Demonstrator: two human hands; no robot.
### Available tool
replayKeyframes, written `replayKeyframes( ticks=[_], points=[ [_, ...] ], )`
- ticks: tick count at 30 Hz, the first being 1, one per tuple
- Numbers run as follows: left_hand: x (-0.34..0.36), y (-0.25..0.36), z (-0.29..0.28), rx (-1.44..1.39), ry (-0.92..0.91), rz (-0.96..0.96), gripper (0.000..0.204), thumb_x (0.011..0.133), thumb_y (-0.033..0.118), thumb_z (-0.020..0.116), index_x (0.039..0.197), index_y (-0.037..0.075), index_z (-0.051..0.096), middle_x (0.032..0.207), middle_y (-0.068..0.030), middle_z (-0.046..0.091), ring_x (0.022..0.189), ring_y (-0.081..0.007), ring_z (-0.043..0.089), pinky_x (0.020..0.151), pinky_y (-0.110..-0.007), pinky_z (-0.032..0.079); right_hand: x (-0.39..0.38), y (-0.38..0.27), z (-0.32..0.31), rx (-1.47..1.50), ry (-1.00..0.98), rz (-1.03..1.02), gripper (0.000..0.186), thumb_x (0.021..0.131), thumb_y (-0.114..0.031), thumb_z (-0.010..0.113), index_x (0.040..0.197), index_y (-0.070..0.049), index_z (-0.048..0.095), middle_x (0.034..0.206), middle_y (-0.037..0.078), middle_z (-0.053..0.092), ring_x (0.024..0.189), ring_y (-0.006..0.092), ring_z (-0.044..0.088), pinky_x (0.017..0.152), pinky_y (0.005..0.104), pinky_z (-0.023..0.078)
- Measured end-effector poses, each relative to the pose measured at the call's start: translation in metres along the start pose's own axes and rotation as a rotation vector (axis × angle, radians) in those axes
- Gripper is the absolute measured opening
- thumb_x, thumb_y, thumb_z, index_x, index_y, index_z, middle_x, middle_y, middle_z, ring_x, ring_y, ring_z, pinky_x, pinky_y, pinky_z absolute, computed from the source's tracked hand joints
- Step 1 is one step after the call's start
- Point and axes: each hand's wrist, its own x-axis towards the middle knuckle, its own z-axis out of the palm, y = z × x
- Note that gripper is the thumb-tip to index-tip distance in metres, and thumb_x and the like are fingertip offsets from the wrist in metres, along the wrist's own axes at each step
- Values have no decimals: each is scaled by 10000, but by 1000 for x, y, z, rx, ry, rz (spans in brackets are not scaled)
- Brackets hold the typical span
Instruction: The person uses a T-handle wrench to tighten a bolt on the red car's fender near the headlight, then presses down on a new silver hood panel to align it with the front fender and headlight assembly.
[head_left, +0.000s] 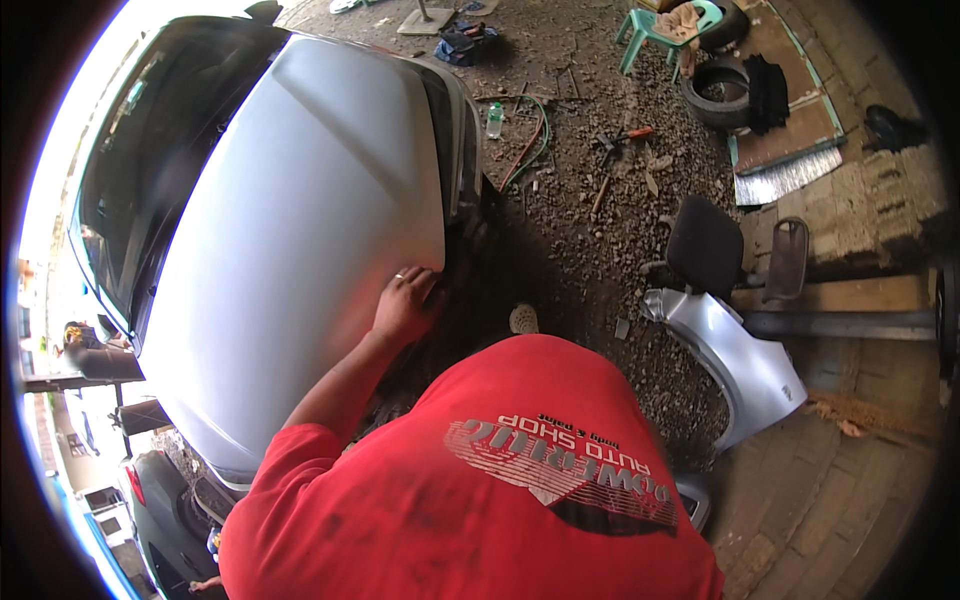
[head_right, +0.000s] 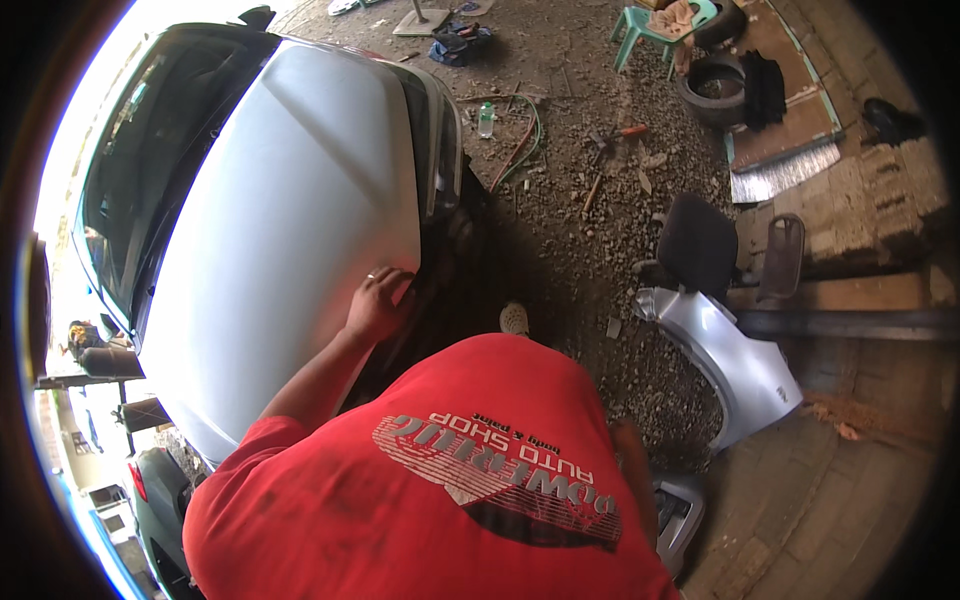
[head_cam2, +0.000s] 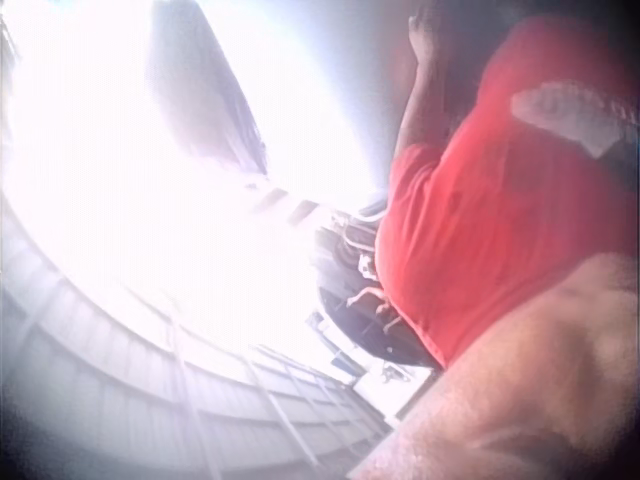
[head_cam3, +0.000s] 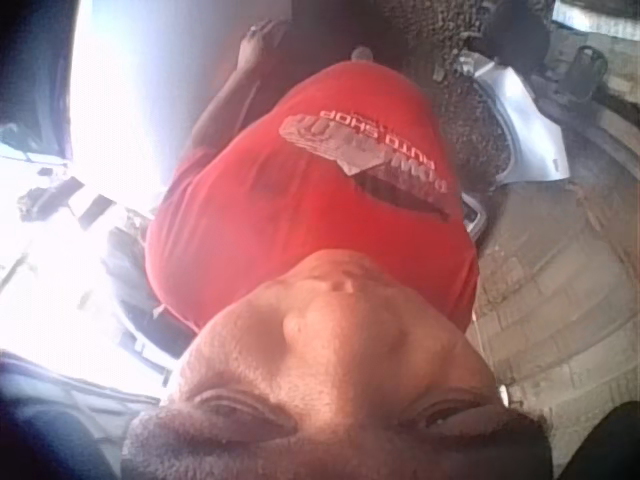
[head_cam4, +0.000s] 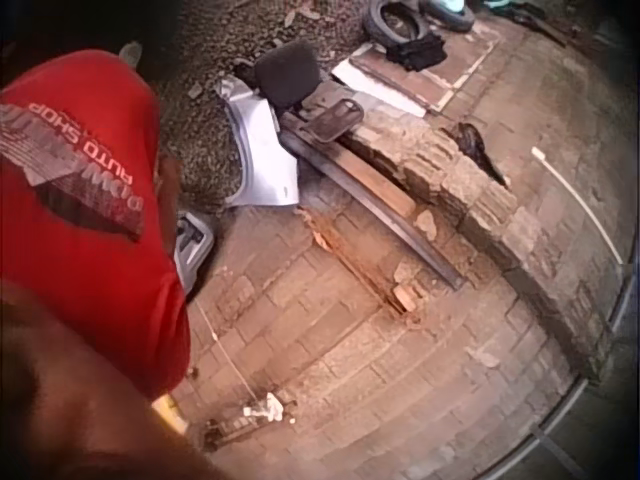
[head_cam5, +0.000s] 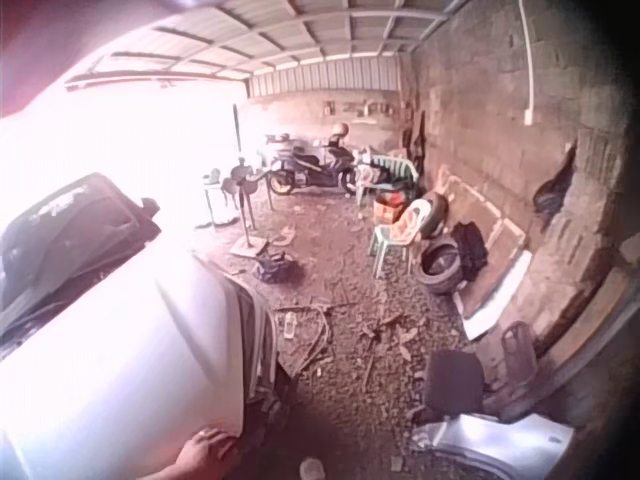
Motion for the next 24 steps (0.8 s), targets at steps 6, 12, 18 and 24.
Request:
replayKeyframes(
  ticks=[6,12,18,24],
  points=[
    [123,-67,-67,93,239,-339,426,914,246,708,1296,73,637,1289,-151,650,1237,-378,575,1061,-472,481,87,-111,-167,411,136,226,269,931,-246,618,989,-22,756,934,211,742,911,386,712,831,478,539],
    [211,-109,-72,242,346,-619,601,948,367,703,1439,62,538,1484,-173,544,1420,-370,458,1161,-480,407,244,-208,-289,134,378,-188,252,912,-213,604,937,-21,765,945,232,745,932,399,716,832,460,539],
    [287,-151,-40,380,278,-793,779,978,529,642,1563,65,422,1593,-218,434,1535,-368,321,1241,-521,274,350,-465,-392,-51,390,-388,338,1025,-363,618,1032,-30,675,1096,220,679,1021,440,656,858,527,506],
    [379,-197,-21,466,179,-987,858,1010,663,468,1634,97,308,1660,-197,346,1594,-383,177,1242,-659,126,394,-686,-451,-81,325,-1094,292,1004,-316,649,1135,-55,653,1080,170,605,1031,400,595,881,528,488]
  ],
)
